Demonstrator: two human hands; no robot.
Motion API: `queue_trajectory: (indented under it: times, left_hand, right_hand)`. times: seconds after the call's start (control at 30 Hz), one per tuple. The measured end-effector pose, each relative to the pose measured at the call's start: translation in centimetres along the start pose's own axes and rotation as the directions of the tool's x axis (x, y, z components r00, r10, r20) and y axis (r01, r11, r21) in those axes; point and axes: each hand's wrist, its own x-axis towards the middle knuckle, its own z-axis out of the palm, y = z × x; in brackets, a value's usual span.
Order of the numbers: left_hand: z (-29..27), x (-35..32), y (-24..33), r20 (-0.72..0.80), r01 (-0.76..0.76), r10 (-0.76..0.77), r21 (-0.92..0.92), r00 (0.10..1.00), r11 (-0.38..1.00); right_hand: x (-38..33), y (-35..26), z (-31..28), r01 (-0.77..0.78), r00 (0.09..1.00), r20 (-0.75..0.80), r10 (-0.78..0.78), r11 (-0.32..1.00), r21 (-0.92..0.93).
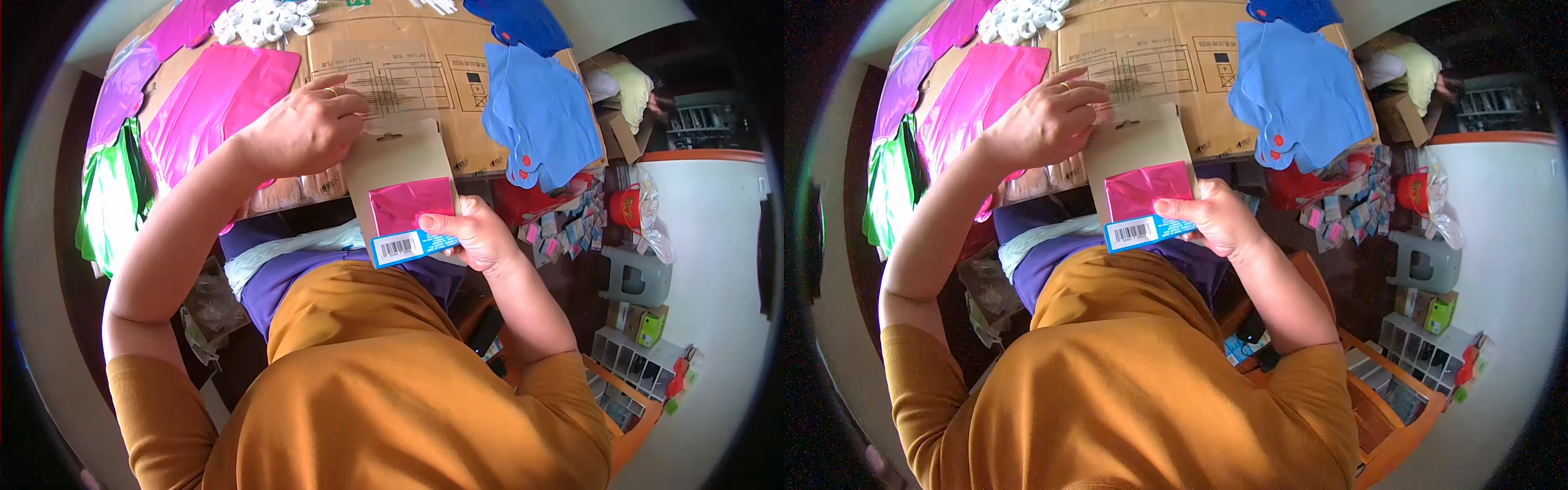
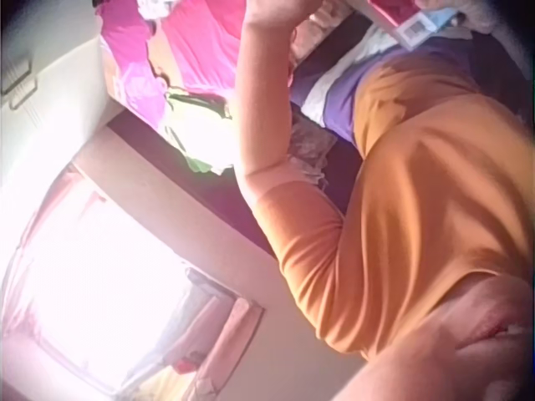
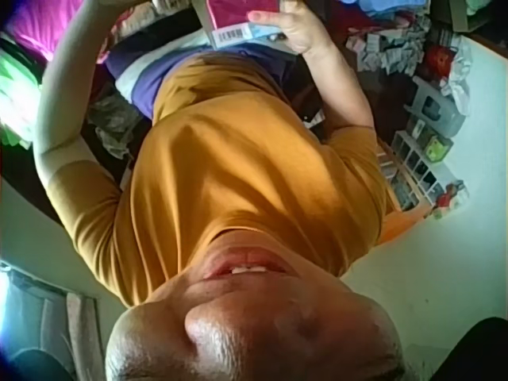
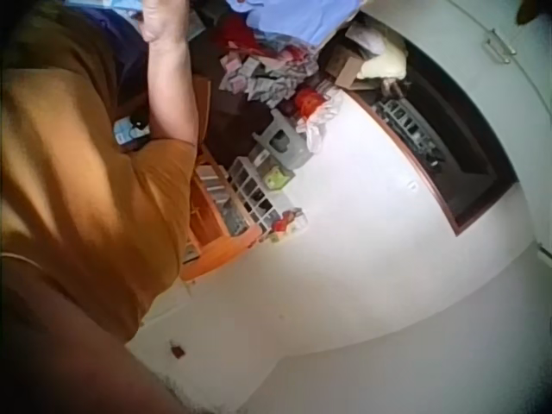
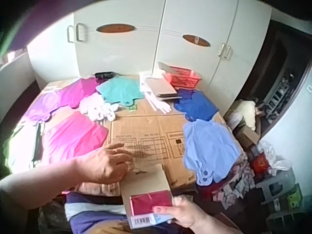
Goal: Packaging colorful plastic cutouts into paper holders and arranging them.
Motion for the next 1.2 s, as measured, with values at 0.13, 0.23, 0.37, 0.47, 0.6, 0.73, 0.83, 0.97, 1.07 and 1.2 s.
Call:
queue_trajectory:
  times: [0.13,0.23,0.37,0.47,0.6,0.73,0.83,0.97,1.07,1.2]
  left_hand:
    - [-0.1,-0.9,1.5,0.021,0.056,-0.054,-0.118,0.998,0.991]
    - [-0.3,-1.1,3.1,0.054,0.033,-0.027,-0.121,0.998,0.992]
    - [-1.0,-2.0,5.1,-0.010,-0.002,0.000,-0.117,1.000,0.993]
    - [-0.6,-2.4,6.6,-0.047,0.042,-0.048,-0.117,0.998,0.992]
    - [-0.5,-2.7,8.2,-0.023,0.221,-0.228,-0.177,0.973,0.959]
    - [-0.3,-1.3,9.6,0.066,0.374,-0.370,-0.085,0.927,0.923]
    - [0.3,-0.3,9.5,0.079,0.413,-0.411,-0.010,0.908,0.911]
    - [0.5,1.1,9.0,0.054,0.341,-0.341,-0.003,0.939,0.940]
    - [1.0,1.5,8.7,0.074,0.275,-0.275,0.008,0.959,0.961]
    - [0.6,0.7,8.3,0.032,0.174,-0.173,-0.017,0.984,0.985]
  right_hand:
    - [-0.4,0.9,0.6,0.057,0.998,-0.027,-0.058,0.997,-0.058]
    - [-0.3,1.0,0.8,0.052,0.998,-0.038,-0.058,0.990,-0.131]
    - [-0.1,0.5,1.5,0.053,0.996,-0.066,-0.064,0.985,-0.163]
    - [0.4,0.7,1.8,0.043,0.994,-0.089,-0.064,0.975,-0.219]
    - [0.8,1.4,1.8,0.027,0.996,-0.085,-0.036,0.995,-0.098]
    - [1.0,1.4,2.0,0.100,0.992,-0.074,-0.100,0.995,-0.002]
    - [1.0,1.3,1.9,0.092,0.990,-0.102,-0.093,0.996,-0.016]
    - [0.9,1.3,2.0,0.109,0.988,-0.103,-0.111,0.994,-0.024]
    - [1.2,1.3,2.1,0.105,0.985,-0.135,-0.111,0.993,-0.053]
    - [1.5,1.5,1.4,0.057,0.996,-0.073,-0.054,0.998,0.030]
